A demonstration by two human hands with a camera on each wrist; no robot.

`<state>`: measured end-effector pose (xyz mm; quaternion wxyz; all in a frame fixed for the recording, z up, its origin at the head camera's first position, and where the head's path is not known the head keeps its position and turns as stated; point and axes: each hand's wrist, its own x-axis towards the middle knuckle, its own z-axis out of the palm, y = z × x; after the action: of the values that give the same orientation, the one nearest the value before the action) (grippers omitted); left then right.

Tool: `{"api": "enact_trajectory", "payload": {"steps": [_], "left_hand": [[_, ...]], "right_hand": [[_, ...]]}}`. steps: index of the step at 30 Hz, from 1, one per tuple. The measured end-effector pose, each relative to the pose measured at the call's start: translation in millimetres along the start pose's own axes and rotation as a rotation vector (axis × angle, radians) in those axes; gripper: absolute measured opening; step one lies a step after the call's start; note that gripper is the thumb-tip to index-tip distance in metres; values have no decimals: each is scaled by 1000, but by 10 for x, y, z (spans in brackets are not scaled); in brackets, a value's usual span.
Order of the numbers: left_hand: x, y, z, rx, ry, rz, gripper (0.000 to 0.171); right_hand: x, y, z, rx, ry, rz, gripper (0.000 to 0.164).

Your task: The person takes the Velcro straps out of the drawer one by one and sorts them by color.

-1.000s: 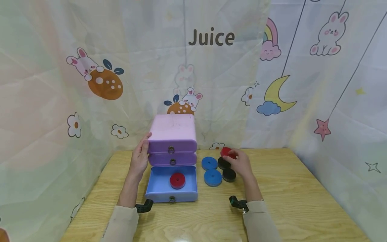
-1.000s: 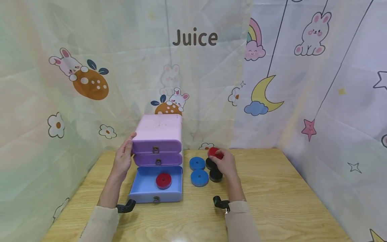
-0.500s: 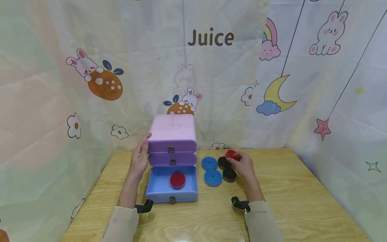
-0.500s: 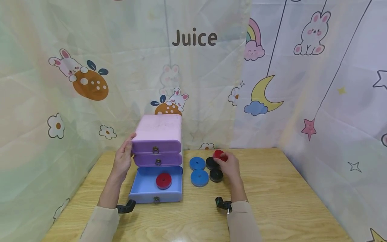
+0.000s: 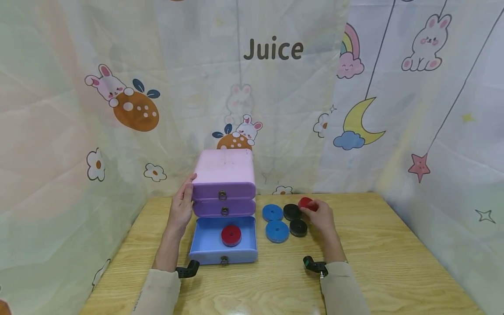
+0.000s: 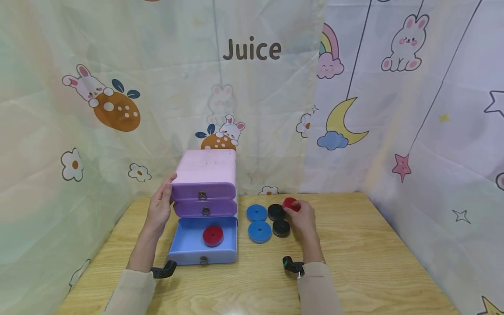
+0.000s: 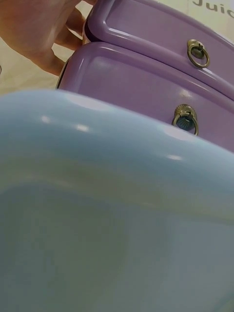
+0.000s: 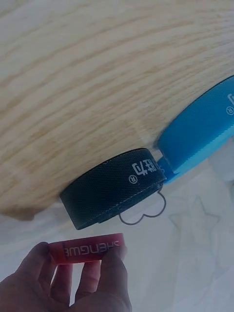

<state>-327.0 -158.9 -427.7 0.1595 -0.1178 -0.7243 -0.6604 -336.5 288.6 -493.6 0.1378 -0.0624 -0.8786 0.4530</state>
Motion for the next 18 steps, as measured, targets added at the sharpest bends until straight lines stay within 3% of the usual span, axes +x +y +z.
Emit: {"api": "enact_trajectory", "payload": {"steps": [13,18], "left_hand": [[3,13,-5,-22,-4,-3,52],[-6,33,0,-23,-3,-3,53]], "right_hand": [[-25,70,4,1,0,77,34],[-7,107,9,-42,6,71,32]]}}
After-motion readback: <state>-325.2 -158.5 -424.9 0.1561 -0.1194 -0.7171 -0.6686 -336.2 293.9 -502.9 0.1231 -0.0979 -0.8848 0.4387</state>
